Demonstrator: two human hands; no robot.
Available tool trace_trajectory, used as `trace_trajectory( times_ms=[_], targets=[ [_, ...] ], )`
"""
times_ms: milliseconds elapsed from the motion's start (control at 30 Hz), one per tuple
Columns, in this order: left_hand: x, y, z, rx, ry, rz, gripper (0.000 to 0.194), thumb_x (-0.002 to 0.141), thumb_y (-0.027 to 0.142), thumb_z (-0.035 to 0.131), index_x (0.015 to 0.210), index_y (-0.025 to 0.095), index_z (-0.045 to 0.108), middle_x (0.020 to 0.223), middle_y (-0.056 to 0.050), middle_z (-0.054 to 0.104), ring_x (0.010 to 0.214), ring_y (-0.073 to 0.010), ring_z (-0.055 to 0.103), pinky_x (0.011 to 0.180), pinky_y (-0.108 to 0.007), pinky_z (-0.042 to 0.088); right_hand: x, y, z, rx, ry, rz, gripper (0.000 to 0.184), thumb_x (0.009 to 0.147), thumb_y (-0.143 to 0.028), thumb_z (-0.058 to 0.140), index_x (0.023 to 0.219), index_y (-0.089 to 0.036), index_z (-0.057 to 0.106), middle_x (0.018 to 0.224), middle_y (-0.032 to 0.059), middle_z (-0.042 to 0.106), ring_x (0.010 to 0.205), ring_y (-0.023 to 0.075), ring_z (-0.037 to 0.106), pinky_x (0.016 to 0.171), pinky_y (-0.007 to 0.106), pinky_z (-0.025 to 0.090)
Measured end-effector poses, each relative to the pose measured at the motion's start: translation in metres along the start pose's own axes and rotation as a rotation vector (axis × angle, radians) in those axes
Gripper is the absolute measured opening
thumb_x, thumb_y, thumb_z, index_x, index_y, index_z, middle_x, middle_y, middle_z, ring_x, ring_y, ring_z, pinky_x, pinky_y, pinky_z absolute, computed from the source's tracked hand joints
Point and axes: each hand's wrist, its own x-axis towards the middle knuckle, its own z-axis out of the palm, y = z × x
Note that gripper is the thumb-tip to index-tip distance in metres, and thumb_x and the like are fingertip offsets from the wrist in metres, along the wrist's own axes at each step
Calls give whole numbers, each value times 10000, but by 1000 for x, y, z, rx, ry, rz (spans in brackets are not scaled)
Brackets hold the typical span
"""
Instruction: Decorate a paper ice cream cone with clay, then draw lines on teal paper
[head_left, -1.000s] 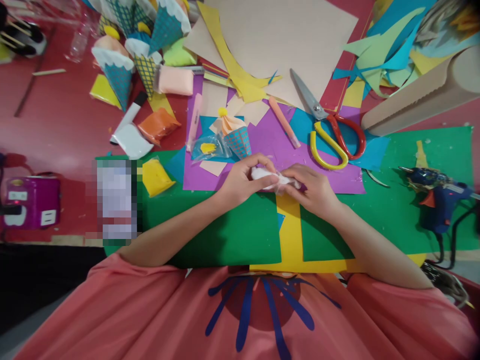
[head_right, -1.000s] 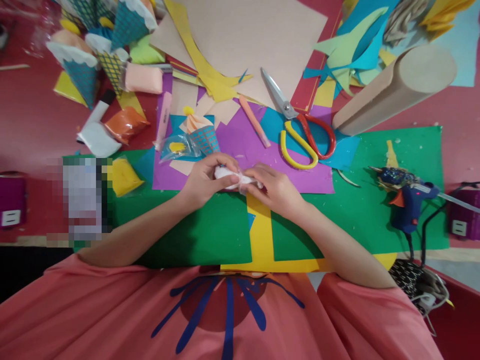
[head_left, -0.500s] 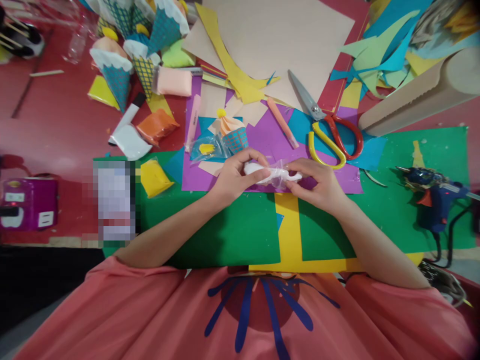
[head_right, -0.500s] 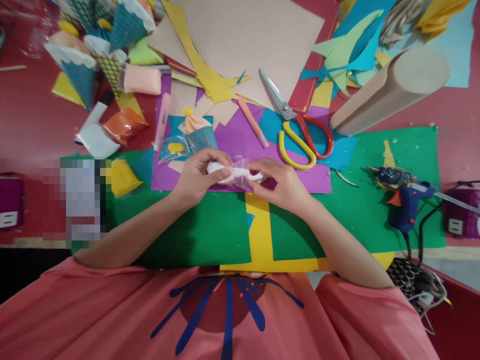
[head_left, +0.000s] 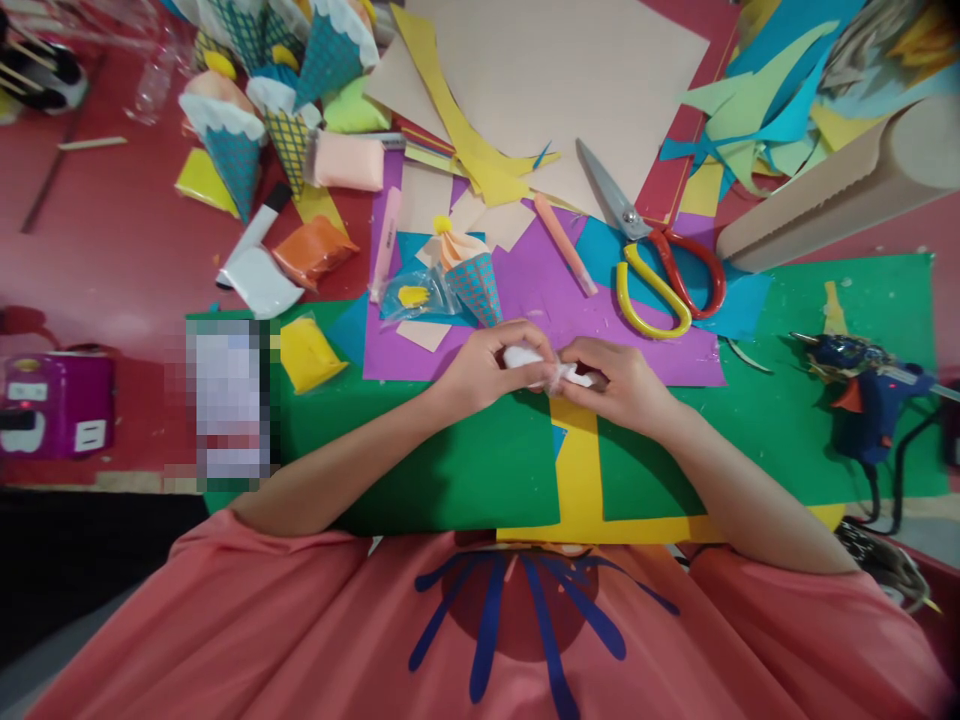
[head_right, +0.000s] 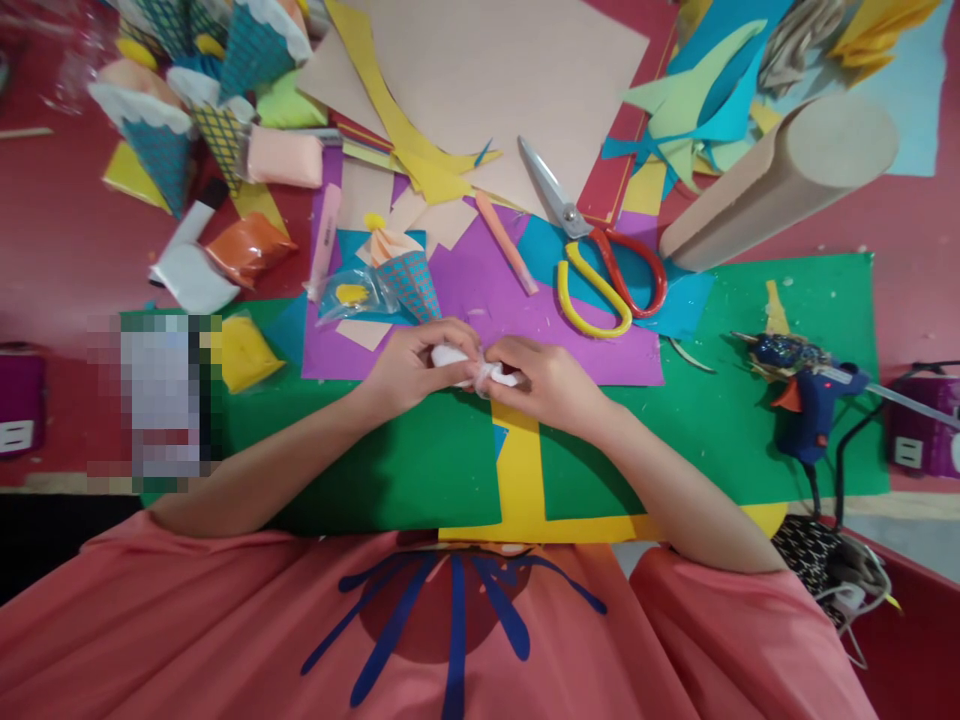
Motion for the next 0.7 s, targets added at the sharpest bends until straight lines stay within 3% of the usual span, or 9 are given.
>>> trace_trajectory(
  times_ms=[100,167,200,267,300,367,433,533,700],
  targets=[
    [2,4,-5,-5,87,-8,381,723,553,767,696,193,646,703,0,632,656,-115,573,598,-238,447,0,3,-13,57,100,54,152,892,-326,603,799,-208,586,677,-9,601,503,85,496,429,226,359],
    [3,5,-8,-30,163,-14,386,700,548,785,699,192,634,709,6,628,663,-114,573,598,-237,467,1,9,-25,144,407,180,195,835,-359,660,739,-224,557,626,-23,582,473,92,506,419,239,367],
    [3,5,-10,-52,194,-14,391,689,547,792,702,192,627,717,10,627,656,-110,572,593,-236,477,1,12,-31,250,656,186,212,836,-354,636,705,-236,517,560,-43,535,407,79,463,381,232,325],
    [3,4,-10,-92,227,-17,402,678,552,797,718,193,621,731,16,624,634,-101,566,572,-233,494,3,17,-37,427,849,195,204,816,-337,598,679,-249,475,523,-37,534,386,98,494,387,253,357],
    [3,4,-10,-98,229,-19,403,682,557,793,730,194,624,735,17,624,628,-98,565,563,-231,499,4,18,-38,476,854,217,169,795,-328,593,692,-247,486,559,-20,578,403,105,522,393,255,374],
    [2,3,-8,-75,216,-12,389,701,553,781,749,195,638,748,13,632,638,-98,571,559,-226,507,6,18,-35,620,637,326,104,767,-296,589,854,-249,554,674,-7,669,422,121,565,412,269,432],
    [1,3,-8,-53,217,17,369,721,542,773,759,197,647,767,9,640,653,-100,578,550,-224,513,8,15,-29,715,487,381,204,773,-280,597,974,-251,574,765,-21,683,437,116,585,431,275,473],
    [0,3,-22,-27,255,56,351,769,541,736,834,207,651,840,6,645,720,-117,609,587,-255,555,7,12,-22,733,383,396,158,827,-385,596,864,-232,597,618,-57,557,353,85,472,331,239,355],
    [5,1,-73,179,362,136,385,866,517,655,1132,244,596,1117,-2,641,1129,-198,595,920,-392,569,5,18,-20,670,297,410,504,895,-633,463,561,-258,423,394,-72,290,298,92,249,287,257,192]
  ],
)
